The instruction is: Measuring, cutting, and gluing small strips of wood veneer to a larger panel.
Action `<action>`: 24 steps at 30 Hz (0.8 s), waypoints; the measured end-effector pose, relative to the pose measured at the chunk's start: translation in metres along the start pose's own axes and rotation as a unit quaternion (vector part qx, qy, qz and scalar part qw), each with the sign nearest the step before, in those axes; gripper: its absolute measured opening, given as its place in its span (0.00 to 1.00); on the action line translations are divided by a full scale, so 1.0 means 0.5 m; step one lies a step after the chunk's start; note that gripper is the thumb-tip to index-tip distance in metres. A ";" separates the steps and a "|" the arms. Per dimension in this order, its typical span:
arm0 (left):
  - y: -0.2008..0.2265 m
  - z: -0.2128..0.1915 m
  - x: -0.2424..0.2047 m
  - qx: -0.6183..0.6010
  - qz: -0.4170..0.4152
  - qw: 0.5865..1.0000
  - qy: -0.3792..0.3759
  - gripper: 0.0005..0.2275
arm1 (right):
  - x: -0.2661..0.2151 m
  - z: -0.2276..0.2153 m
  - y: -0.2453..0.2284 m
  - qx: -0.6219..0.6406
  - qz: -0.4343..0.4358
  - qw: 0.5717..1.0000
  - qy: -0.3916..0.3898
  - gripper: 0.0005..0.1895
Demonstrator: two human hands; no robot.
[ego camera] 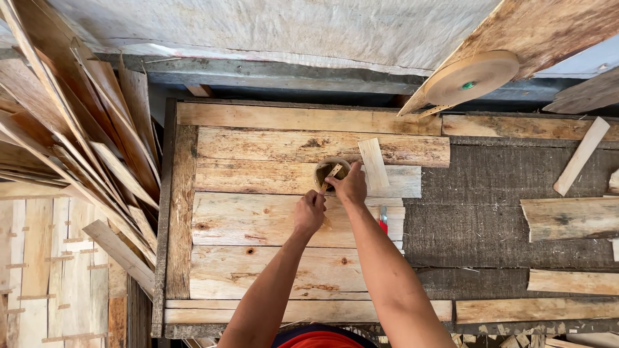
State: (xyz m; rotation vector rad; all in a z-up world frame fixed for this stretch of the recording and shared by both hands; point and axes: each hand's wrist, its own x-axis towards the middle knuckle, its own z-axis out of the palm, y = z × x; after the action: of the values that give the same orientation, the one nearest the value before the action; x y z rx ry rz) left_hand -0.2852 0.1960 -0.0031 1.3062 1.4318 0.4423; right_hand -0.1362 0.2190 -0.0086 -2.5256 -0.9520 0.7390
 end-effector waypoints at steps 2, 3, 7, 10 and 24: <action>-0.017 0.003 -0.014 -0.003 0.017 1.000 0.001 0.15 | 0.002 0.002 0.000 -0.007 0.005 1.000 -0.003 0.48; -0.025 0.004 -0.020 -0.005 0.036 0.999 0.001 0.14 | 0.003 0.003 -0.002 -0.014 0.011 1.000 -0.004 0.47; -0.017 -0.006 -0.071 -0.052 0.055 0.997 0.002 0.14 | 0.007 0.007 -0.001 -0.027 0.021 0.999 -0.003 0.46; -0.016 -0.013 -0.101 -0.085 0.037 0.996 -0.014 0.15 | 0.006 0.005 -0.004 -0.032 0.030 0.999 -0.007 0.46; -0.056 -0.033 -0.163 -0.156 0.029 0.987 0.000 0.15 | 0.032 0.042 0.040 -0.012 0.010 1.000 0.021 0.38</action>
State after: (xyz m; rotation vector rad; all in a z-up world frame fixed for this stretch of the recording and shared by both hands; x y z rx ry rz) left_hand -0.3289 0.1226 0.0163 1.0962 1.2673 0.6761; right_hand -0.1278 0.2181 -0.0405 -2.5653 -0.9281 0.6823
